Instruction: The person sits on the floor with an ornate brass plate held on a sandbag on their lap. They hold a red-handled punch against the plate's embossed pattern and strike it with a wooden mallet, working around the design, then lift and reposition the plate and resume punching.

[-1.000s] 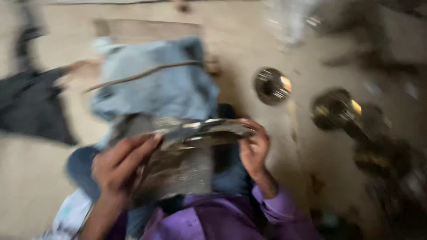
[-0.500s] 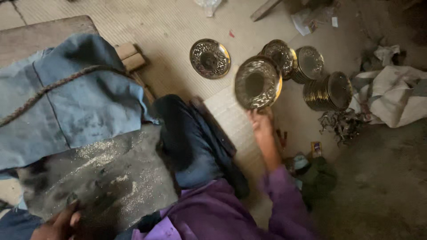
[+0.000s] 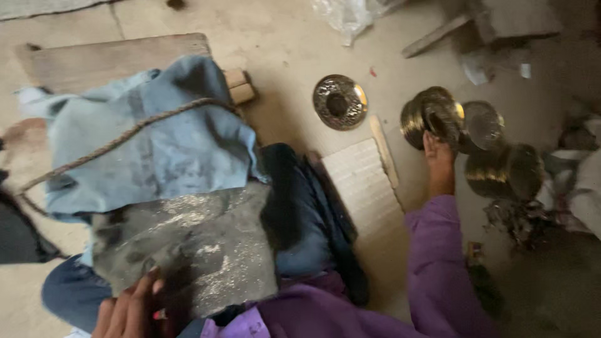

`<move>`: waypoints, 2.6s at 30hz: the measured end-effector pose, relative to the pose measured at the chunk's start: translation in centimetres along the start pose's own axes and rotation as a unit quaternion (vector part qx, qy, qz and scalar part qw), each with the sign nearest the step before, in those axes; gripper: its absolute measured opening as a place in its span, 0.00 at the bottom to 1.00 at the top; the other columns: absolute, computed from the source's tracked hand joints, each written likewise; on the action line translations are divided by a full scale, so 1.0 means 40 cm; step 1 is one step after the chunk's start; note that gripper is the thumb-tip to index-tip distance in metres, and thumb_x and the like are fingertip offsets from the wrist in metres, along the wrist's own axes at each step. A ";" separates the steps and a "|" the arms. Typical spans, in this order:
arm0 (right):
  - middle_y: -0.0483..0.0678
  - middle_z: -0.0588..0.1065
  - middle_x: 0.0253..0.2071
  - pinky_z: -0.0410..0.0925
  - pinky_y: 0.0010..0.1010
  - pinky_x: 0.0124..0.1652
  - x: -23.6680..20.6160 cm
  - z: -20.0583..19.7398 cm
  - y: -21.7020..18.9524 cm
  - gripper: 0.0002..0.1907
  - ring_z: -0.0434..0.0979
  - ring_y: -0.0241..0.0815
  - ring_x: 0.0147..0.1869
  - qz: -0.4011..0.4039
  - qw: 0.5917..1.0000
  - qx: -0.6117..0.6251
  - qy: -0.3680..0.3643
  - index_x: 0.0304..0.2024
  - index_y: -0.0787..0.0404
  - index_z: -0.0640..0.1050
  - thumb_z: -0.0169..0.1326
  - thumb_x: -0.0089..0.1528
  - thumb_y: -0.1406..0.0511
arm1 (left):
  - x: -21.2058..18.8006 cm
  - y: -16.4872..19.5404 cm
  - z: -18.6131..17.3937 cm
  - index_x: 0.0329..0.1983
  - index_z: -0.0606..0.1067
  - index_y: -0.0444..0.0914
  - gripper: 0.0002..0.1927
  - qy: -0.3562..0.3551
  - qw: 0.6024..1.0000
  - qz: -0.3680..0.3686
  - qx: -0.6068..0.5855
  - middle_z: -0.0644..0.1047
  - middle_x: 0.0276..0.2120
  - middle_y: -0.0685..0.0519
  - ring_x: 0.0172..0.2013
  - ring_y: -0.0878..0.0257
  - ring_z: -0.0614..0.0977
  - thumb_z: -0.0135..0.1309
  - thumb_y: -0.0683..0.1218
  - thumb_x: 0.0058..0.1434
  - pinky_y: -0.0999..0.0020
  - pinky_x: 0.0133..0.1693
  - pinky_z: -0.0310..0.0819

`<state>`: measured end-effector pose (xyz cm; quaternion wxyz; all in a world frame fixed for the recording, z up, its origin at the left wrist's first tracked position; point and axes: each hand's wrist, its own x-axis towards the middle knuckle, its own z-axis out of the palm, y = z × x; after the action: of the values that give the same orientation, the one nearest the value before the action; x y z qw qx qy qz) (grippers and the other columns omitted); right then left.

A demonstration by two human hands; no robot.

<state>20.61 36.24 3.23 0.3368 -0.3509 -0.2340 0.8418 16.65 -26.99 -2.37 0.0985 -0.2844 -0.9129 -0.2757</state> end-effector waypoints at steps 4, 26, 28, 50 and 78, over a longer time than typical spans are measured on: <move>0.62 0.76 0.56 0.70 0.47 0.61 0.020 0.048 0.110 0.10 0.73 0.58 0.66 0.032 0.989 -0.141 0.018 0.49 0.70 0.73 0.48 0.66 0.72 | 0.047 0.057 -0.015 0.49 0.81 0.38 0.19 0.038 0.998 -0.032 0.031 0.79 0.33 0.47 0.30 0.51 0.76 0.51 0.48 0.58 0.59 0.35 0.71; 0.62 0.75 0.63 0.75 0.38 0.58 -0.089 0.205 0.376 0.22 0.79 0.53 0.64 -0.501 0.518 -0.690 -0.070 0.74 0.70 0.66 0.47 0.77 0.70 | 0.105 0.077 -0.106 0.46 0.81 0.39 0.15 0.101 0.993 -0.063 0.022 0.75 0.27 0.56 0.25 0.60 0.72 0.65 0.45 0.55 0.63 0.26 0.65; 0.60 0.77 0.55 0.75 0.38 0.47 -0.116 0.170 0.368 0.19 0.80 0.54 0.54 -0.551 0.337 -0.758 -0.093 0.66 0.69 0.74 0.49 0.72 0.74 | 0.100 0.074 -0.110 0.46 0.81 0.39 0.15 0.099 0.993 -0.062 0.019 0.74 0.26 0.56 0.25 0.60 0.71 0.65 0.45 0.55 0.63 0.26 0.65; 0.45 0.78 0.39 0.68 0.21 0.25 -0.495 0.263 0.397 0.18 0.76 0.29 0.31 -0.215 0.860 -0.382 -0.262 0.57 0.65 0.78 0.61 0.64 0.73 | 0.095 0.077 -0.197 0.47 0.80 0.41 0.08 0.074 0.972 -0.164 -0.151 0.78 0.32 0.48 0.28 0.56 0.79 0.59 0.45 0.67 0.64 0.32 0.72; 0.52 0.78 0.50 0.77 0.29 0.39 -0.542 0.186 0.613 0.21 0.78 0.36 0.48 -0.077 0.820 -0.414 -0.386 0.63 0.70 0.72 0.56 0.67 0.73 | 0.157 -0.032 -0.170 0.48 0.79 0.37 0.11 0.050 0.944 -0.247 -0.214 0.73 0.22 0.46 0.21 0.60 0.75 0.58 0.45 0.65 0.66 0.28 0.69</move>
<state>16.58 2.94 1.95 0.1057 -0.0841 -0.6980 0.7033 10.92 -28.76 4.82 0.0099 -0.0507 -0.8680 -0.4940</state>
